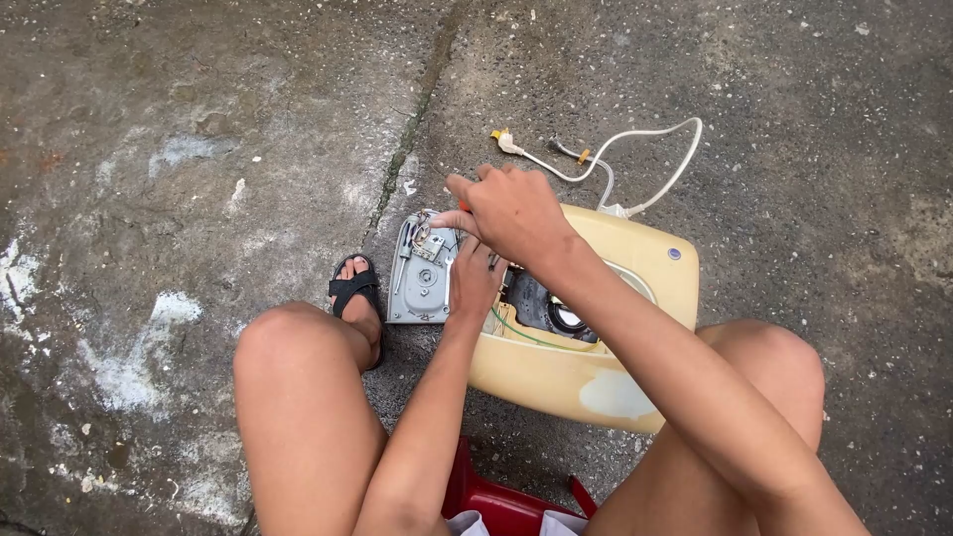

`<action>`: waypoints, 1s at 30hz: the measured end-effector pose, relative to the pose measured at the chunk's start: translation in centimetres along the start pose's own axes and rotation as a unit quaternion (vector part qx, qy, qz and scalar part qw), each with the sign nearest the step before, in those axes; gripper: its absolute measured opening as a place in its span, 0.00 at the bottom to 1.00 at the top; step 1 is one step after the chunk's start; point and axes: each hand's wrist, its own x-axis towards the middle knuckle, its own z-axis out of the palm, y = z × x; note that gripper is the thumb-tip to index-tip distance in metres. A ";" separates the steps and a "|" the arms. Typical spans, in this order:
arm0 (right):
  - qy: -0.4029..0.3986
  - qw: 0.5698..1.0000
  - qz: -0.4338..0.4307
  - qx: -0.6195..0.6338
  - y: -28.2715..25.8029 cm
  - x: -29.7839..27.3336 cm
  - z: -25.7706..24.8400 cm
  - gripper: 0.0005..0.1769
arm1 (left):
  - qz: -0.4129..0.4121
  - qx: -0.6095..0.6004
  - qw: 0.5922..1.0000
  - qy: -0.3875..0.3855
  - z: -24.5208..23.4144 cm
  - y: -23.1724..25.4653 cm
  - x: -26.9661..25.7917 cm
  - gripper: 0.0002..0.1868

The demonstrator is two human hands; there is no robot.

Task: The person is disassembling a water heater's heating element by removing screws and disconnecting wires with a screwdriver.

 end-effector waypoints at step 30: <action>-0.116 0.976 -0.014 0.183 0.2 0.5 -1.2 0.24 | -0.006 -0.018 1.000 0.015 0.9 -0.8 -0.1 0.13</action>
